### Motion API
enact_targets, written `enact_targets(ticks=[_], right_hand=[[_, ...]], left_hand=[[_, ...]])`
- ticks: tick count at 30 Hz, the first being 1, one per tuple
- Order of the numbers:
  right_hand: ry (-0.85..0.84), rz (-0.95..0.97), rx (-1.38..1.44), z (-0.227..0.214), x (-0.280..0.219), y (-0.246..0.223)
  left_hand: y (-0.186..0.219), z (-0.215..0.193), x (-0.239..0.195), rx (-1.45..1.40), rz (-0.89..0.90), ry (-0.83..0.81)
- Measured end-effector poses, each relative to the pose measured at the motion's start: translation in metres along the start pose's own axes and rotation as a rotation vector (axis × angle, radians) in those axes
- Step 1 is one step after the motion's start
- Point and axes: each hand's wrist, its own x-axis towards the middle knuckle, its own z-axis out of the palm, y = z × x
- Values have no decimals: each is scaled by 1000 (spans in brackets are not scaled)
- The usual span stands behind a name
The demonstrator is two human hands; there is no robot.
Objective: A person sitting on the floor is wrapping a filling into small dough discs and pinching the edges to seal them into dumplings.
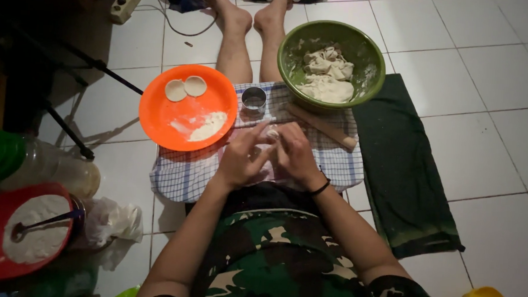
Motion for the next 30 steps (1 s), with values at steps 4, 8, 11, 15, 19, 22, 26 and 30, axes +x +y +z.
enact_targets(ticks=[4, 8, 11, 15, 19, 22, 26, 30], right_hand=[[71, 117, -5, 5, -3, 0], [112, 171, 23, 5, -4, 0], [110, 175, 31, 7, -6, 2], [98, 178, 42, 6, -3, -4], [85, 193, 53, 6, -6, 0], [83, 211, 33, 6, -5, -4], [80, 215, 52, 6, -4, -4], [94, 192, 58, 6, -4, -1]], left_hand=[[18, -10, 5, -228, -249, 69], [6, -7, -2, -228, -401, 144], [7, -9, 1, -186, -425, 186], [2, -9, -3, -283, -467, 188], [2, -5, -3, -484, -463, 123], [2, -6, -2, -475, -420, 111], [12, -12, 2, -492, -465, 60], [6, -4, -4, -472, -393, 105]])
